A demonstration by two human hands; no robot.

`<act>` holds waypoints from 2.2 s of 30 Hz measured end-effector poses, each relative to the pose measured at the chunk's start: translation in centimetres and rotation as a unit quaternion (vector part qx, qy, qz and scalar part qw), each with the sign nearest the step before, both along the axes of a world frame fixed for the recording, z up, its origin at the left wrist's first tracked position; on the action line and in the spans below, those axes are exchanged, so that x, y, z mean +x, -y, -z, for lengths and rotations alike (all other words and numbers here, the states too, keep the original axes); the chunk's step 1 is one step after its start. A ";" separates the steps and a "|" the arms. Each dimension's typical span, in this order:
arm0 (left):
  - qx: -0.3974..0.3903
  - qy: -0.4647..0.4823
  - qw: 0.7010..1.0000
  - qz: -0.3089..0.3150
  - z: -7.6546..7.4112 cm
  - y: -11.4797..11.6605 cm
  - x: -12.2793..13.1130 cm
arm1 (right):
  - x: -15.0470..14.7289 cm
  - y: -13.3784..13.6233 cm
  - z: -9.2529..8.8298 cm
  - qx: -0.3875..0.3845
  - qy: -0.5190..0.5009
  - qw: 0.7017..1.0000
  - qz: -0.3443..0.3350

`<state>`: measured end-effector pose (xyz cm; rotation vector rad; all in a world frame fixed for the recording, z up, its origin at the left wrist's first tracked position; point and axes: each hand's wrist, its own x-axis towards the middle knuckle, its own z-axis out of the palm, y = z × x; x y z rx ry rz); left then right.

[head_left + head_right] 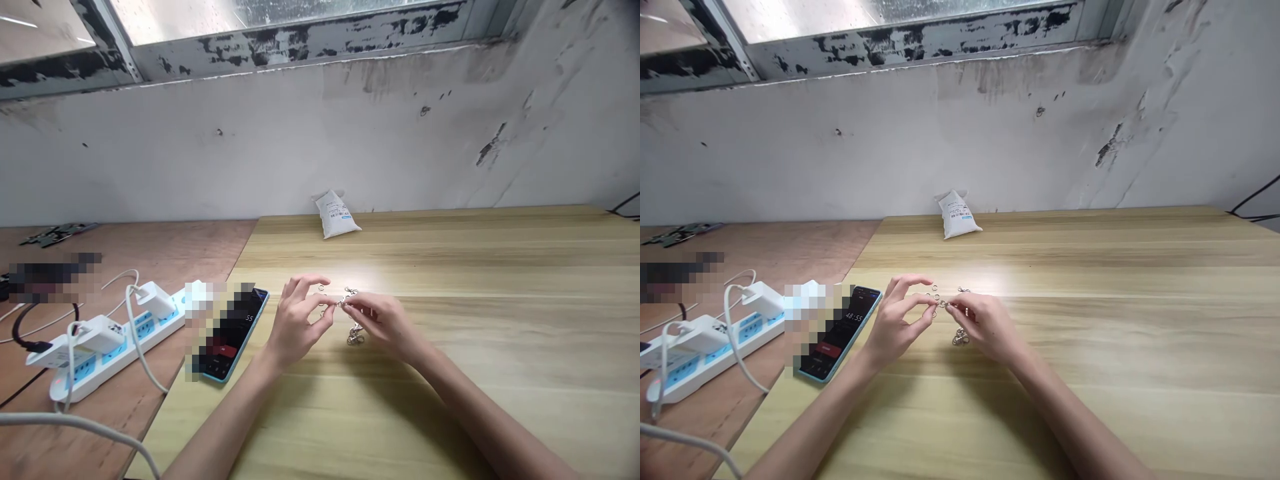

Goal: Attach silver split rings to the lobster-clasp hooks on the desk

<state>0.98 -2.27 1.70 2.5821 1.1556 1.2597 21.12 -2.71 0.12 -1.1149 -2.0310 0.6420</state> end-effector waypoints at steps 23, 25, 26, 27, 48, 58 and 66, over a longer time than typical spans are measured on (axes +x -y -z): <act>-0.105 -0.175 0.975 0.089 2.0 0.3 1.4 | 1.6 -2.7 3.5 0.083 0.149 0.982 0.086; -0.091 -0.192 0.973 0.091 2.5 0.7 2.4 | 1.4 -2.6 3.4 0.073 0.135 0.984 0.093; -0.088 -0.195 0.973 0.092 2.8 0.7 2.7 | 1.3 -2.6 3.3 0.070 0.128 0.985 0.095; -0.088 -0.194 0.973 0.093 3.0 0.7 2.8 | 1.3 -2.6 3.3 0.067 0.122 0.986 0.095; -0.099 -0.225 0.966 0.081 2.4 -0.6 0.2 | 0.8 -1.8 1.9 0.094 0.288 0.952 0.046; -0.152 -0.155 0.971 0.099 2.9 -0.7 0.4 | -0.1 -1.5 1.5 0.098 0.349 0.930 0.058; -0.222 -0.083 0.967 0.093 1.7 -0.8 -0.1 | 0.6 -1.5 1.7 0.095 0.242 0.961 0.091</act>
